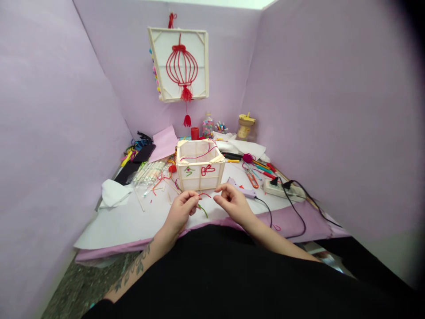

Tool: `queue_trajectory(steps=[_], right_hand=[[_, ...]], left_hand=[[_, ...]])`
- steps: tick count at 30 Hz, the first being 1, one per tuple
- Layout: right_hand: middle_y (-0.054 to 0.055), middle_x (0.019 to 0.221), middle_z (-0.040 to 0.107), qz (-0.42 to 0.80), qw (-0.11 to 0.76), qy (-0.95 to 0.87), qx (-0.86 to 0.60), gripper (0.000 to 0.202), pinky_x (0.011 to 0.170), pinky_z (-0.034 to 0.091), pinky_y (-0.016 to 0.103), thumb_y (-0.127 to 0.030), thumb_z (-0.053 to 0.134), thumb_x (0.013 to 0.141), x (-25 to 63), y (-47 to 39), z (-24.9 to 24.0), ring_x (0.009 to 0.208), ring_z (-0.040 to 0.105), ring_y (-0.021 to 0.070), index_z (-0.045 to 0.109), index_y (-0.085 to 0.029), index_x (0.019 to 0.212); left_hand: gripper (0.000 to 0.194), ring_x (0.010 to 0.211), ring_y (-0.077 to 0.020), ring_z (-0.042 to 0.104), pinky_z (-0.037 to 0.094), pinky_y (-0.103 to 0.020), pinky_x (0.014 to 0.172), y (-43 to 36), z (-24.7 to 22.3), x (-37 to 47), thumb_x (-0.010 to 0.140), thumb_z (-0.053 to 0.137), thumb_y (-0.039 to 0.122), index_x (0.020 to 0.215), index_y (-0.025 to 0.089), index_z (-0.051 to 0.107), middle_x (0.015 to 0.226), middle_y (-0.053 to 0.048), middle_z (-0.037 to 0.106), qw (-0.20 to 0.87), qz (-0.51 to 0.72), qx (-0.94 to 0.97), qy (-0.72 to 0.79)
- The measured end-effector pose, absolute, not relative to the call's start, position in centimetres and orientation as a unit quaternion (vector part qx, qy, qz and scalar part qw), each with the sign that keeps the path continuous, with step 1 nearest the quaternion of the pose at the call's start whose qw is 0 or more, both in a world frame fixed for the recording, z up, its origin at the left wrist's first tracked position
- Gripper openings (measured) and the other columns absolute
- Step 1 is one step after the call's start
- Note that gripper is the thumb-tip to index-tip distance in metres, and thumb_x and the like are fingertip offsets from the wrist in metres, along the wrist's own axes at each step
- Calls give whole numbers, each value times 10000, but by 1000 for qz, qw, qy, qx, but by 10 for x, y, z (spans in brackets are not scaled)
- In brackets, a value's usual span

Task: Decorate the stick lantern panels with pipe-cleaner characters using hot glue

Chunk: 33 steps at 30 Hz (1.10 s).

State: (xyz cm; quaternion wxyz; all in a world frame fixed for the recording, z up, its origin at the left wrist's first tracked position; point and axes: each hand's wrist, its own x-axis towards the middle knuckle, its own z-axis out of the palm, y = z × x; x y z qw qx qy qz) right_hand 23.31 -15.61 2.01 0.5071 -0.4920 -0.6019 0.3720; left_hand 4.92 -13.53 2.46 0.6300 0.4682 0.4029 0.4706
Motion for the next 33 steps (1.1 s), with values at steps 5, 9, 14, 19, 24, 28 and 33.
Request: queue_trajectory(steps=[5,9,14,19,24,28,33], right_hand=[[6,776,564,389,485,-630,-466,163,632,417,286,-336,647,775,224,-152,18,710,528,152,635,-200,864],[4,747,563,375,508,-609,-480,153,640,406,289,-340,611,801,223,-149,18,711,521,155,597,-202,739],[2,750,580,372,536,-590,-476,126,652,405,293,-336,641,783,226,-147,19,707,522,157,640,-213,758],[-8,701,594,440,582,-517,-447,153,634,391,285,-364,685,754,221,-144,15,657,504,144,652,-215,747],[-53,586,486,535,596,-433,-413,216,498,236,246,-384,730,709,214,-144,18,506,349,86,619,-200,726],[-38,653,542,562,588,-424,-398,256,491,226,238,-409,712,731,211,-146,22,505,356,72,574,-193,713],[-22,705,593,565,582,-436,-390,303,474,219,236,-457,705,735,210,-145,20,487,341,67,546,-199,737]], left_hand=[[265,428,-33,344,209,-185,438,-135,25,50,656,722,366,709,140,595,502,71,456,633,469,468,400],[255,436,-40,336,206,-190,440,-135,22,49,666,704,367,717,144,591,512,71,455,622,464,482,407],[233,473,-60,353,243,-201,463,-137,21,48,727,645,381,735,153,599,544,61,469,568,434,551,431],[214,582,-96,458,353,-222,568,-140,24,51,746,613,365,706,155,603,624,26,549,507,387,633,438],[213,621,-120,505,391,-240,606,-140,24,53,752,590,366,705,159,611,649,11,582,484,364,664,438],[208,620,-125,517,403,-241,607,-141,23,54,756,582,361,715,160,618,644,9,593,481,364,669,434],[205,603,-121,503,393,-236,593,-143,23,56,757,576,358,700,164,613,629,14,579,486,357,672,430]])
